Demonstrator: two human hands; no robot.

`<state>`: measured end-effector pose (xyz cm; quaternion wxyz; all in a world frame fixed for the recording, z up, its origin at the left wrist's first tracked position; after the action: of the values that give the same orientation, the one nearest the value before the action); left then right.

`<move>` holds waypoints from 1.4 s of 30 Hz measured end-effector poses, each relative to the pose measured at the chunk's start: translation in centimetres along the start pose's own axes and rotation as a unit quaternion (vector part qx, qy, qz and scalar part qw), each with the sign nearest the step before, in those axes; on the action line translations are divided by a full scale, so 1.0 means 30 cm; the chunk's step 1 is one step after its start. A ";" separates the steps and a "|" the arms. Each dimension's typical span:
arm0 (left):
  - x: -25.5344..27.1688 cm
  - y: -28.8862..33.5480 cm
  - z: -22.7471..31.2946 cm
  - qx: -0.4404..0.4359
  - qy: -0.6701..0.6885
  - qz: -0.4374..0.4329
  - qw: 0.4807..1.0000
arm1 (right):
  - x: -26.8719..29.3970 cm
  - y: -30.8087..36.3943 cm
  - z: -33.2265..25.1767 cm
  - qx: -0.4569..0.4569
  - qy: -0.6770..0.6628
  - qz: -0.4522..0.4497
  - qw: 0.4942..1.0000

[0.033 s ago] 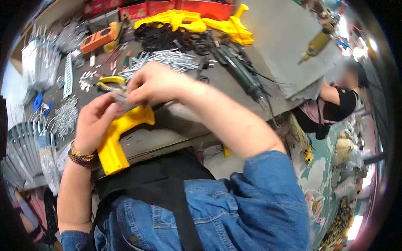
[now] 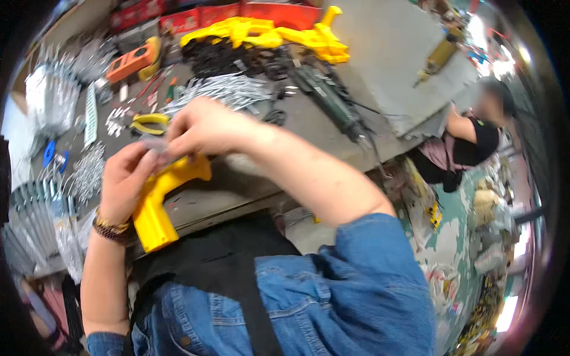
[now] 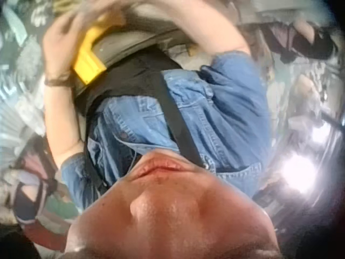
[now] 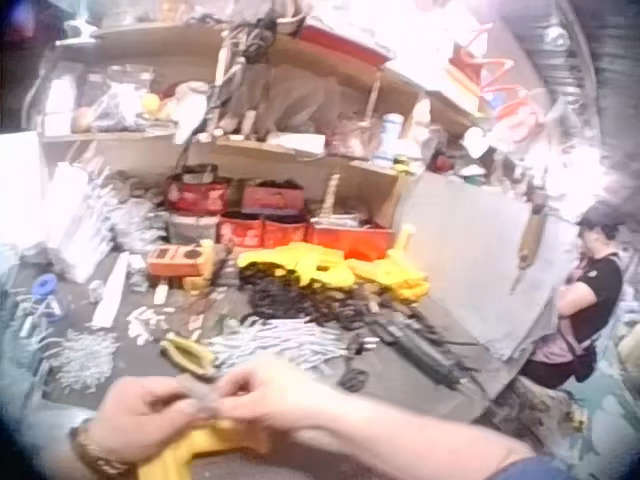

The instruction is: Assembling electronic components into a yellow handheld device housing, including soldering and fastening with an electric screwdriver.

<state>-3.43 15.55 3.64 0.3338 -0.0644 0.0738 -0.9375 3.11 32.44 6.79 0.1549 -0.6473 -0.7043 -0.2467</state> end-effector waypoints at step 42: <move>0.005 -0.027 -0.055 -0.080 -0.235 -0.039 0.968 | -0.289 0.136 -0.032 0.259 0.402 0.259 0.839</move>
<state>-4.32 16.24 2.19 0.2989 -0.3120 0.0651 -0.8995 8.03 24.83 3.53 0.6446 -0.5865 -0.4251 -0.2445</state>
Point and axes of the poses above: each hand's wrist, its own y-axis away from the middle knuckle, its own x-axis out of the back of the hand, z = x × y, the point moved 5 cm from there along -y, towards the middle knuckle, and after that the axes turned 10 degrees about y, right-handed, at the moved point
